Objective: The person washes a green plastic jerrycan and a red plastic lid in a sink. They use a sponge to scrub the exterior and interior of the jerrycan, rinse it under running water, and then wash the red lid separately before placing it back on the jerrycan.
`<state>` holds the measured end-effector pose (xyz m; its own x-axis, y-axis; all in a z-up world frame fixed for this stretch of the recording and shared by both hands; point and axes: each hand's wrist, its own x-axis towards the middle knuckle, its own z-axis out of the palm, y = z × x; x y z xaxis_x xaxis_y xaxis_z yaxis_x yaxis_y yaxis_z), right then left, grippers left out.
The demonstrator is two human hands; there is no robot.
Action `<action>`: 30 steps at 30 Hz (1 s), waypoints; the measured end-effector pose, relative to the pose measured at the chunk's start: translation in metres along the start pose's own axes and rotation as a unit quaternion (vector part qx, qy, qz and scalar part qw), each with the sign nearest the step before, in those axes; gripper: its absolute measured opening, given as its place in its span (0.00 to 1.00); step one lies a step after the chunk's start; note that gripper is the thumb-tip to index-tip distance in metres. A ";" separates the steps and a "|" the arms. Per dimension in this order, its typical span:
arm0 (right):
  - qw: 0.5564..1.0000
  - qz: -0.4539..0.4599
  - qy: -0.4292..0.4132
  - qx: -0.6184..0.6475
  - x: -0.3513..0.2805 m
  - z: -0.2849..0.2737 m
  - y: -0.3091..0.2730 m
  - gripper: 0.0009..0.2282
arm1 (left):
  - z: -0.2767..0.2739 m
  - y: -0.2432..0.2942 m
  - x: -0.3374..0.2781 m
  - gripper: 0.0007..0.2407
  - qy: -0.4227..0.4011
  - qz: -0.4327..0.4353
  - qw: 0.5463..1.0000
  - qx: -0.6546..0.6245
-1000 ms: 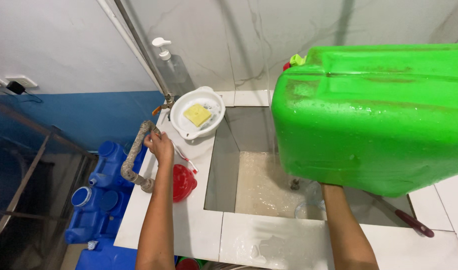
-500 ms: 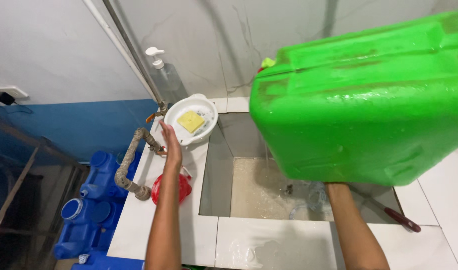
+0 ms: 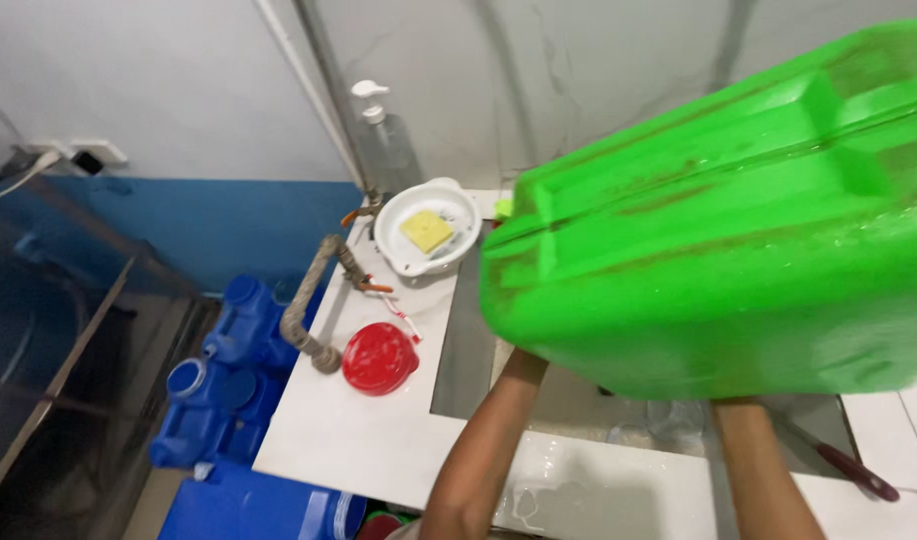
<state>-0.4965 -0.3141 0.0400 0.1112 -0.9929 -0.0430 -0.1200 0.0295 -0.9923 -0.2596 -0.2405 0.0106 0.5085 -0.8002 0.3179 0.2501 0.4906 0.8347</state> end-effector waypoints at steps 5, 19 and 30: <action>0.992 -0.079 0.048 -0.090 0.011 -0.062 -0.003 0.19 | -0.073 0.047 0.001 0.34 -0.024 0.044 0.939 0.341; 0.748 -0.329 0.130 -0.562 -0.003 -0.096 -0.011 0.25 | -0.168 0.212 -0.018 0.53 -0.195 -0.279 0.509 0.791; 0.642 -0.188 -0.121 -0.733 -0.036 -0.170 -0.005 0.37 | -0.134 0.250 -0.001 0.46 -0.079 -0.144 0.690 0.705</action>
<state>-0.6676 -0.2981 0.0659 0.5330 -0.8458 -0.0253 -0.8201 -0.5237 0.2303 -0.0868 -0.0711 0.1585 0.4804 -0.8770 0.0002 -0.7848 -0.4297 0.4466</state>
